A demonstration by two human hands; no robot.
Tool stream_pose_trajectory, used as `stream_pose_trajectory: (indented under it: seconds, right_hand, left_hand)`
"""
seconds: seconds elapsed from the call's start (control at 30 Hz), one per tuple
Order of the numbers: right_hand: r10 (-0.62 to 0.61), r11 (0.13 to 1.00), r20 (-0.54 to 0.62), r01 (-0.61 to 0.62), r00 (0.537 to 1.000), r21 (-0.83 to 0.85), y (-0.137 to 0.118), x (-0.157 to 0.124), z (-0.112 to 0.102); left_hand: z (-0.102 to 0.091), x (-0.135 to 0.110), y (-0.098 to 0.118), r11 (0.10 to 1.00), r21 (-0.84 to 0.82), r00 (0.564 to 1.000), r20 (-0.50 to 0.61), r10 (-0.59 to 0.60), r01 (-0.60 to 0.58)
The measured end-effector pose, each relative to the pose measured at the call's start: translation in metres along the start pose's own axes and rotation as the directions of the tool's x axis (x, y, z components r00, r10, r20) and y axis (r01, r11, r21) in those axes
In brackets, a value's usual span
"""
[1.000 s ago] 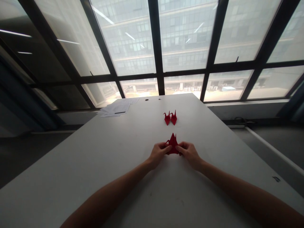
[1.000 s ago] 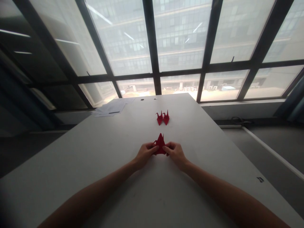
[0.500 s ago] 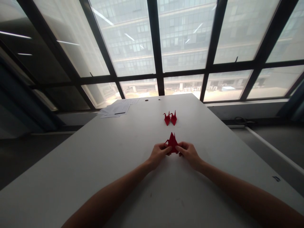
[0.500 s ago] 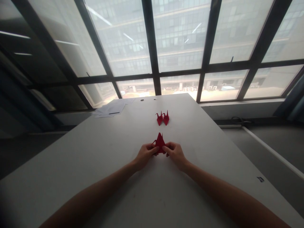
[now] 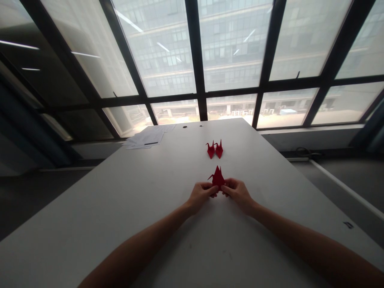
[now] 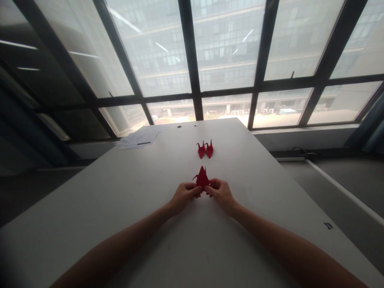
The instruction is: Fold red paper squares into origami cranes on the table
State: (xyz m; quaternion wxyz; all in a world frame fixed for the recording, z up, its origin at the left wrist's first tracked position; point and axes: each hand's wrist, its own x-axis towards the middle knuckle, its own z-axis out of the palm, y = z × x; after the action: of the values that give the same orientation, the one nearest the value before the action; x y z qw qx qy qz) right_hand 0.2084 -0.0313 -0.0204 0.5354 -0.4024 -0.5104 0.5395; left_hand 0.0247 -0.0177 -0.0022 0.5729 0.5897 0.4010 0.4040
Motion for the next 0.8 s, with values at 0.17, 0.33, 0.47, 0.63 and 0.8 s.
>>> stream_pose_trajectory:
  seconds: [0.17,0.33,0.47,0.63,0.8]
  right_hand:
    - [-0.029,0.999,-0.062,0.03,0.998,0.02,-0.0004,-0.0012,0.0034]
    - [-0.065,0.998,-0.032,0.065,0.997,-0.027,0.0007,-0.0017,0.0036]
    - [-0.078,0.996,-0.011,0.078,0.997,-0.045,-0.001,-0.0022,0.0034]
    - [-0.072,0.997,-0.043,0.073,0.996,0.01,-0.0052,-0.0027,0.0035]
    - [-0.097,0.995,-0.07,0.098,0.993,0.019,-0.0047,-0.0013,0.0032]
  left_hand:
    - [0.0007,0.0005,0.0013,1.0,0.003,1.0,-0.003,-0.005,0.005]
    - [0.0006,0.0015,-0.0003,1.0,-0.02,1.0,-0.009,-0.02,0.02]
    - [-0.0001,0.0024,-0.0024,0.999,-0.038,0.999,-0.014,-0.031,0.03]
    - [-0.0028,0.0058,-0.0055,0.981,-0.181,0.997,0.039,-0.07,0.076]
    - [-0.0053,0.0073,-0.0023,0.952,-0.276,0.986,0.13,-0.1,0.133]
